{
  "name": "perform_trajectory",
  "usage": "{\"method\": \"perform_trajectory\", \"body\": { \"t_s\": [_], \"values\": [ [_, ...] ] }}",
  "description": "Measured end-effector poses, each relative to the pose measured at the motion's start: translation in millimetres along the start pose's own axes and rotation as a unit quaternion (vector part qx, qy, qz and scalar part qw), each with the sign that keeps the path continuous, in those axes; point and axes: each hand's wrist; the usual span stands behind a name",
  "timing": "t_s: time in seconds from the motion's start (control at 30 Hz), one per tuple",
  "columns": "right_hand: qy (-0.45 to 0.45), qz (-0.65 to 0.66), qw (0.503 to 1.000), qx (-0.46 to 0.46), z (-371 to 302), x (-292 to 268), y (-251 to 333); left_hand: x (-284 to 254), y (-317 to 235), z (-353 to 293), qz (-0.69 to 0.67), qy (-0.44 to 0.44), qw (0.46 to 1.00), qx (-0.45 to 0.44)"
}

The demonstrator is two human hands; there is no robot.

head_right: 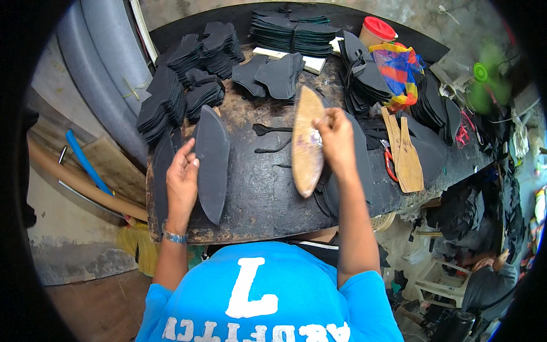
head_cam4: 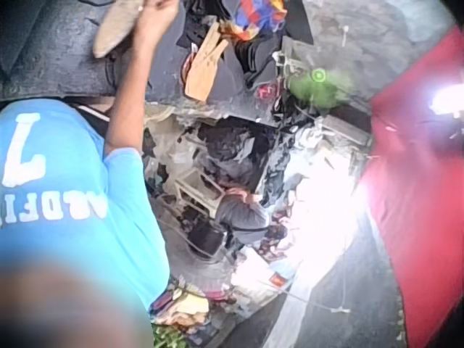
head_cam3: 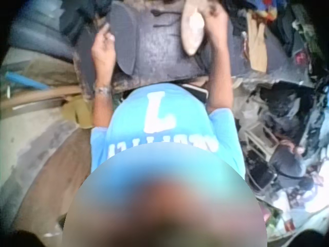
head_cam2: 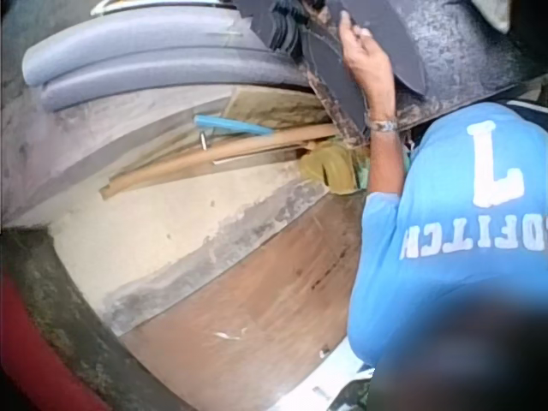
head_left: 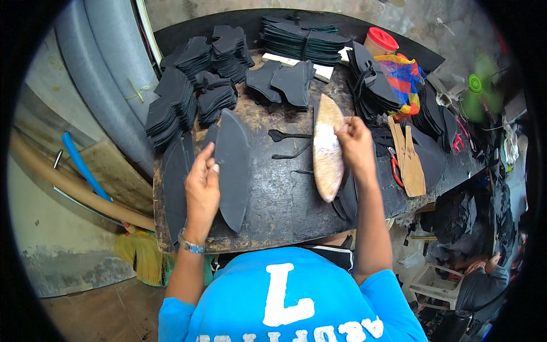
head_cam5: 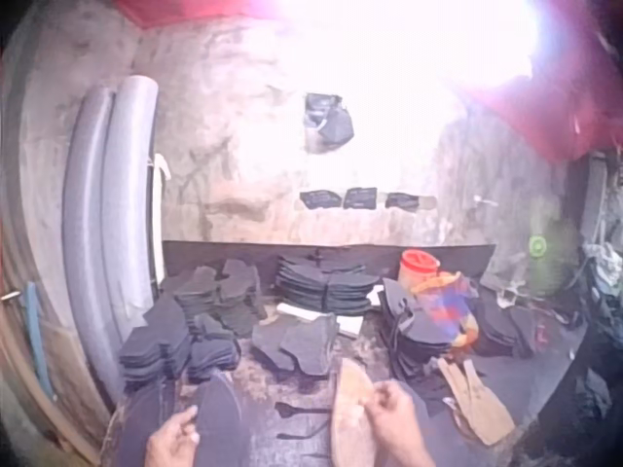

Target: The person places a cardboard template on a stack of black rubber shoe parts and uses a pencil to trace the outline. They repeat this process for several parts, moving the template and aligning it before marking each piece.

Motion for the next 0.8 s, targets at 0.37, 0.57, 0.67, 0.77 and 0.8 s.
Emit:
{"method": "perform_trajectory", "body": {
  "t_s": [0.37, 0.57, 0.67, 0.77, 0.8],
  "values": [
    [0.086, -0.482, 0.87, -0.058, 15.3, -7.0, -11.1, 14.2, 7.7, -35.0, 0.329, 0.185, 0.912, 0.162],
    [-0.002, -0.42, 0.899, -0.125, -0.3, 1.8, 6.1, 21.5, 24.0, -50.7, 0.382, 0.168, 0.896, 0.15],
    [-0.058, -0.294, 0.944, -0.135, -19.5, 0.8, 29.5, 21.9, 26.2, -52.5, 0.423, 0.108, 0.887, 0.151],
    [0.015, -0.032, 0.996, -0.087, -43.2, 3.3, 47.4, 20.7, 23.5, -50.8, 0.424, 0.095, 0.893, 0.117],
    [0.065, 0.092, 0.99, -0.081, -50.8, 6.6, 49.3, 19.8, 21.8, -50.0, 0.414, 0.1, 0.899, 0.098]
  ]
}}
Point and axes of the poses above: each hand's wrist, its own z-axis towards the middle knuckle, its own x-axis out of the palm, y = z × x, and after that the axes turned 1 degree about -x, right-handed
